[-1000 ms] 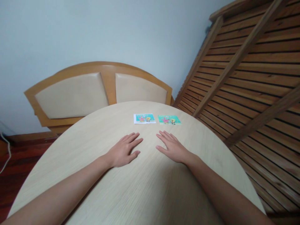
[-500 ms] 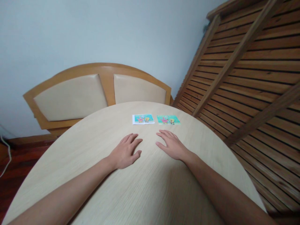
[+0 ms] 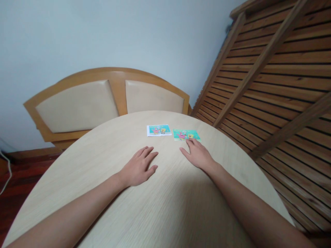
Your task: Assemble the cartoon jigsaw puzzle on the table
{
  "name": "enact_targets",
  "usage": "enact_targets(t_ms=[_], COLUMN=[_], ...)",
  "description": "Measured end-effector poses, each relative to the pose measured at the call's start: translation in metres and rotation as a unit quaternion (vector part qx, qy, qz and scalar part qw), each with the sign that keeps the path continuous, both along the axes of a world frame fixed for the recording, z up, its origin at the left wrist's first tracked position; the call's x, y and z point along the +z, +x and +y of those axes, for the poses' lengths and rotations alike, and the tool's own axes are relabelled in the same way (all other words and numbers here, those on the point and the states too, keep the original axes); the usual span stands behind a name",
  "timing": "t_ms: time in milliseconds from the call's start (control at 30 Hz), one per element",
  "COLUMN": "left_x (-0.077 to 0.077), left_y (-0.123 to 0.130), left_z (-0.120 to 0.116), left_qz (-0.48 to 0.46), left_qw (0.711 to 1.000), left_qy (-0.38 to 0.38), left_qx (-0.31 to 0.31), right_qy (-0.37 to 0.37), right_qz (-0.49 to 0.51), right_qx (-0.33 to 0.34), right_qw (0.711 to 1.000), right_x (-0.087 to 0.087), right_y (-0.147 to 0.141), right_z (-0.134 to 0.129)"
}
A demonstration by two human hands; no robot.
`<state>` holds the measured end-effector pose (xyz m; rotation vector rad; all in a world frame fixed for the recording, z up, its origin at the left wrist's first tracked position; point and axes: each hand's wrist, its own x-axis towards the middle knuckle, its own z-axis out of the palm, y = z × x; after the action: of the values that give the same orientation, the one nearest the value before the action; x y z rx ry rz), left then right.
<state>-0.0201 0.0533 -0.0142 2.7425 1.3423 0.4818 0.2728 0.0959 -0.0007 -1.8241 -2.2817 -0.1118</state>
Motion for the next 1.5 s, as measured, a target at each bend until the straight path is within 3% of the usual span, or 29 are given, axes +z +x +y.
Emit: enact_targets(t_ms=[133,300,400,533,667,833,1500], left_x=[-0.001,-0.002,-0.002,-0.002,0.001,0.006,0.019], left_y=[0.0,-0.001,-0.001,-0.002,-0.003,-0.003,0.008], left_z=[0.0,-0.001,0.0,0.0,-0.001,-0.005,-0.019], left_qz=[-0.027,-0.055,-0.066,-0.089,-0.115,-0.127,-0.036], left_qw=[1.0,0.998,0.997,0.993,0.988,0.983,0.993], left_qy=[0.0,-0.008,-0.022,-0.036,-0.054,-0.064,-0.021], left_qx=[-0.007,-0.031,-0.042,-0.062,-0.086,-0.117,-0.113], right_qy=[-0.023,-0.089,-0.111,-0.155,-0.116,-0.156,-0.084], right_qz=[-0.061,-0.06,-0.019,0.051,0.095,0.107,0.111], right_qx=[0.013,0.131,0.233,0.332,0.276,0.243,0.286], right_qw=[0.998,0.986,0.966,0.929,0.949,0.951,0.948], right_x=[0.019,0.037,0.045,0.045,0.028,0.012,0.023], right_y=[-0.027,-0.052,-0.05,-0.034,-0.018,-0.011,-0.019], right_z=[-0.043,-0.089,-0.095,-0.076,-0.051,-0.04,-0.046])
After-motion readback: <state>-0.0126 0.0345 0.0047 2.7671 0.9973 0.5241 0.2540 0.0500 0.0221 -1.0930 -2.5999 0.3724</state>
